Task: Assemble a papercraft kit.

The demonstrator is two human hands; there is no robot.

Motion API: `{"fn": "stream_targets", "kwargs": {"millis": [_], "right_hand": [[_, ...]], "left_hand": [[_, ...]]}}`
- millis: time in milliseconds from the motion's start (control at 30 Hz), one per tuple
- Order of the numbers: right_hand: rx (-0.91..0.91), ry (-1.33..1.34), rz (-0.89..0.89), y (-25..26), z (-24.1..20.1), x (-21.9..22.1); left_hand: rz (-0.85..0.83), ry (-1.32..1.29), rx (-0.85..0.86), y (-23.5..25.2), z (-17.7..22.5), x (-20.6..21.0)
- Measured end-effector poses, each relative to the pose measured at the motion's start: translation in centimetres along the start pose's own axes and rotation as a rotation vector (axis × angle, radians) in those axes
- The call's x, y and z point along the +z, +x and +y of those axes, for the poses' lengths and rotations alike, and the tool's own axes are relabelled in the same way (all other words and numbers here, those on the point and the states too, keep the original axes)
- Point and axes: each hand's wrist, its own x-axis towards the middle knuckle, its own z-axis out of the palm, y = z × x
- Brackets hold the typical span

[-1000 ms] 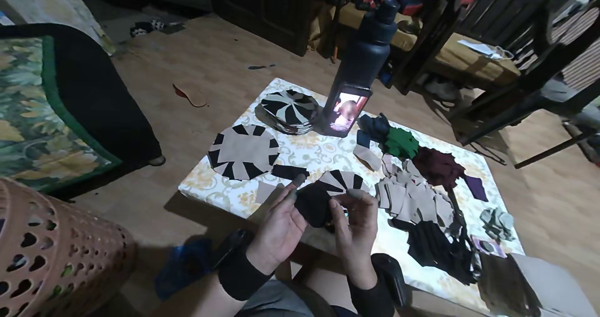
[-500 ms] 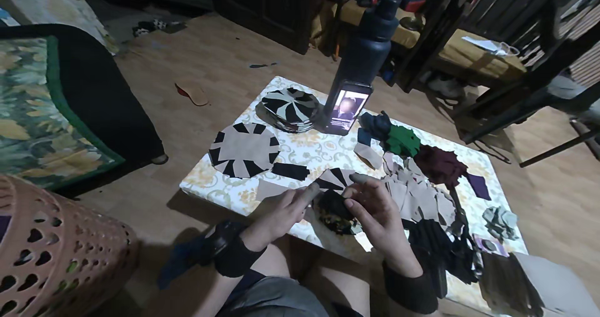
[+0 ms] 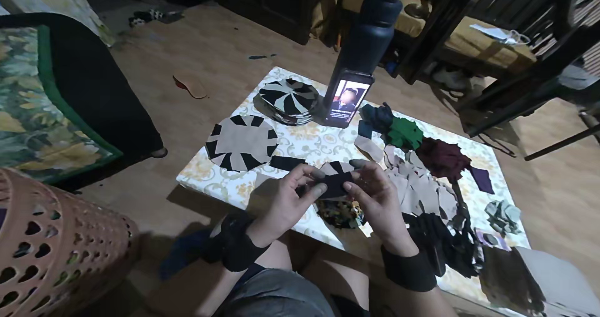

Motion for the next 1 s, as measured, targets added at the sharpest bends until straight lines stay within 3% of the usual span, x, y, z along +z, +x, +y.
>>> {"fn": "stream_targets", "kwargs": {"millis": [100,267,333,500,567,833,1000], "right_hand": [[0.023,-0.227,-0.088,-0.1,1.0,-0.3],[0.111,-0.382,-0.154,-0.6,2.2,0.4],[0.110,-0.399,-0.146,-0.8,2.5,0.6],[0.047,-0.380,-0.113,-1.2,2.9,0.6],[0.086,-0.344,-0.116,-1.2,2.7,0.3],[0.186,-0.311,-0.141,-0.6,2.3,-0.4],[0.177,-0.324,-0.158,-0.4,2.3,-0.3]], "left_hand": [[-0.104,0.335,-0.057,-0.6,-1.0,0.0],[-0.238,0.646,-0.027,-1.0,-1.3,0.7],[-0.211,0.672,-0.021,-0.8,-1.6,0.6],[0.101,0.631,0.086,-0.5,-2.0,-0.2],[0.149,0.576,0.113,-0.7,-2.5,-0.4],[0.113,0.476,0.125,-1.4,-3.7,-0.3],[-0.053,0.608,0.169,-1.5,-4.2,-0.7]]}}
